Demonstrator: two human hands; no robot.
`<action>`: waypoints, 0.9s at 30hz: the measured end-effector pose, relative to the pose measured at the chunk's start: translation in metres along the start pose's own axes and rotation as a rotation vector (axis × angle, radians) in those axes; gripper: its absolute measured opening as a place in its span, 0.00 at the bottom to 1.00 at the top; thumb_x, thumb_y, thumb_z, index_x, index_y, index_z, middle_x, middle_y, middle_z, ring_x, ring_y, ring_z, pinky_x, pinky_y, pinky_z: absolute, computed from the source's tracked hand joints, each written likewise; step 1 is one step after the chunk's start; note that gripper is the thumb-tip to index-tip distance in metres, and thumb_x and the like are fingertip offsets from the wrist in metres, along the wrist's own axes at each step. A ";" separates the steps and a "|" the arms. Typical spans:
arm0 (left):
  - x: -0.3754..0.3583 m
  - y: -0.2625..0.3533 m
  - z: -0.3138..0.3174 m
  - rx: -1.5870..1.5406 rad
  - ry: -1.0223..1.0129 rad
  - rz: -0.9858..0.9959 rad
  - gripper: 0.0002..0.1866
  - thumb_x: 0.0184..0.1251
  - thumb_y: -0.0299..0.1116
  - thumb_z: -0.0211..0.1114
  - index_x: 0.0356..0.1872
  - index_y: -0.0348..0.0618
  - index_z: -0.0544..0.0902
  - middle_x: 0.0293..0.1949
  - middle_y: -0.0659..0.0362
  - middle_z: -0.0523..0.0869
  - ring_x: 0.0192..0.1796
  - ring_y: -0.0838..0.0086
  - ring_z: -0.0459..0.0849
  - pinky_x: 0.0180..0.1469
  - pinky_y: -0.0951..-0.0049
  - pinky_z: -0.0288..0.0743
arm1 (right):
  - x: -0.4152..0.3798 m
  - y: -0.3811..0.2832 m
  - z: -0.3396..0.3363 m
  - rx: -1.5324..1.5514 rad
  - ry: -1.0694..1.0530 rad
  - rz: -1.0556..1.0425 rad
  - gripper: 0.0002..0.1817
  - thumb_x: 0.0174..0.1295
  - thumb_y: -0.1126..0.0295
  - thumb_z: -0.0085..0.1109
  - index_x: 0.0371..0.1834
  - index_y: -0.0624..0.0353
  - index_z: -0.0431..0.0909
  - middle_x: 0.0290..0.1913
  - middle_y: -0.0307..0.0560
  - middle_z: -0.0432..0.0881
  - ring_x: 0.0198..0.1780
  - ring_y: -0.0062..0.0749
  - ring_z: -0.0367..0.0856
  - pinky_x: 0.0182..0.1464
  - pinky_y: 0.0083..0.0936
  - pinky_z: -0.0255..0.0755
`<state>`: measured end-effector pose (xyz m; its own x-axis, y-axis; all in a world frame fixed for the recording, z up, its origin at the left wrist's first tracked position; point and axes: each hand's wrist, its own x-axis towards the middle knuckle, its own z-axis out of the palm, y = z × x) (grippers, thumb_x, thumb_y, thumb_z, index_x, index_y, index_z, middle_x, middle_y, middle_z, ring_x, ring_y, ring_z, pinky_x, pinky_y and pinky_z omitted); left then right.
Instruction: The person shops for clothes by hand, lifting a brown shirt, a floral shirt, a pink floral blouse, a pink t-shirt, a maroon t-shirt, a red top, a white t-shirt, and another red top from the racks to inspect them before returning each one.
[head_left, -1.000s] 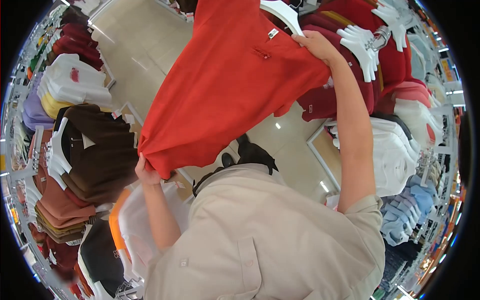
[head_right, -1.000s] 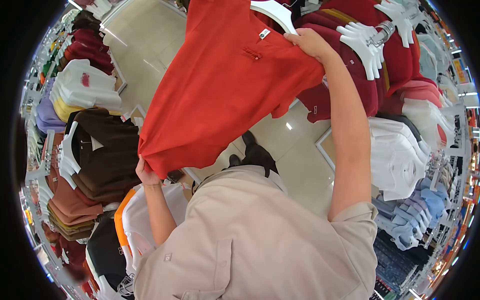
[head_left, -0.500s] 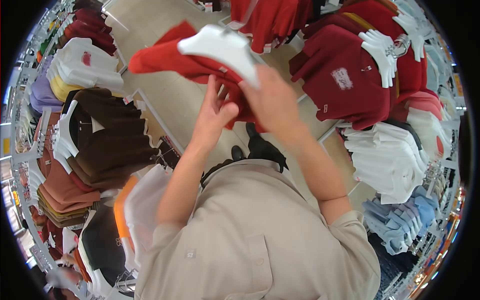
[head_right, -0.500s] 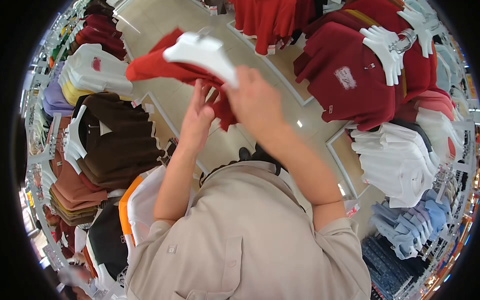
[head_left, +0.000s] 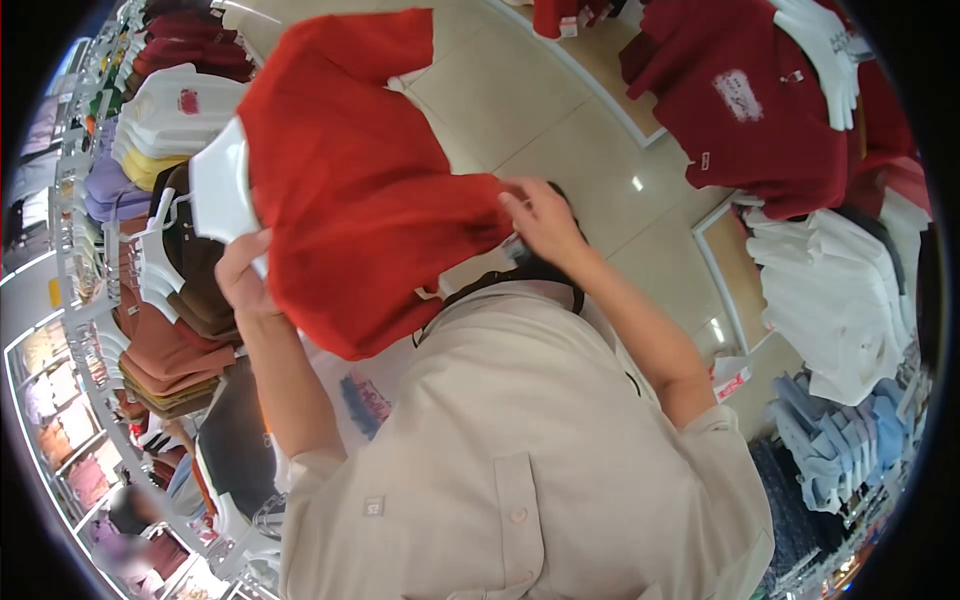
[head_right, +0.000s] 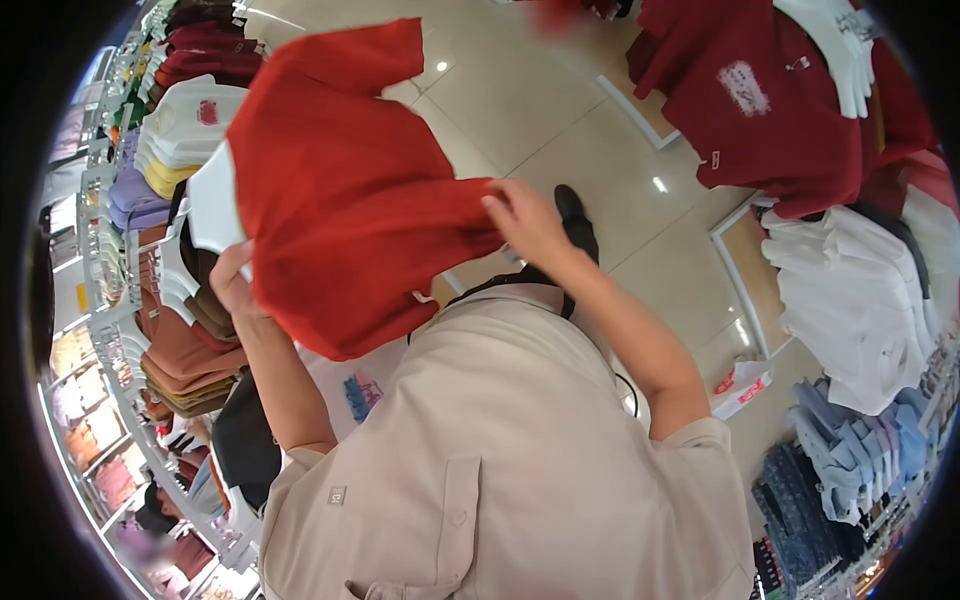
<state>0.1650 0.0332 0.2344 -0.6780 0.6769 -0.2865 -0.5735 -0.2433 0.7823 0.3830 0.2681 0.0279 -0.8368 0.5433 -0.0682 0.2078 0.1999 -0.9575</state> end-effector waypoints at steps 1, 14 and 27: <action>-0.006 0.015 -0.024 -0.075 -0.092 -0.048 0.24 0.57 0.25 0.56 0.58 0.31 0.76 0.51 0.47 0.85 0.50 0.62 0.86 0.55 0.65 0.80 | 0.005 0.042 0.007 -0.069 -0.038 0.089 0.22 0.70 0.57 0.58 0.57 0.64 0.78 0.49 0.52 0.84 0.46 0.36 0.84 0.48 0.29 0.77; -0.065 0.077 -0.030 0.089 0.134 0.389 0.20 0.61 0.31 0.54 0.52 0.33 0.78 0.50 0.48 0.85 0.51 0.63 0.84 0.58 0.64 0.76 | 0.035 0.091 0.109 0.647 -0.465 0.790 0.60 0.60 0.29 0.56 0.81 0.60 0.40 0.79 0.61 0.50 0.77 0.54 0.56 0.71 0.53 0.61; -0.068 0.118 -0.028 0.300 0.363 0.616 0.18 0.66 0.37 0.52 0.46 0.34 0.80 0.49 0.50 0.85 0.53 0.64 0.83 0.61 0.63 0.72 | 0.101 0.056 0.050 1.328 -0.032 0.486 0.15 0.73 0.56 0.55 0.47 0.56 0.77 0.33 0.44 0.81 0.31 0.30 0.79 0.47 0.34 0.78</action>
<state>0.1304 -0.0612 0.3304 -0.9721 0.1977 0.1260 0.0700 -0.2684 0.9608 0.2848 0.2936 -0.0469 -0.8355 0.3131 -0.4515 -0.1353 -0.9137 -0.3832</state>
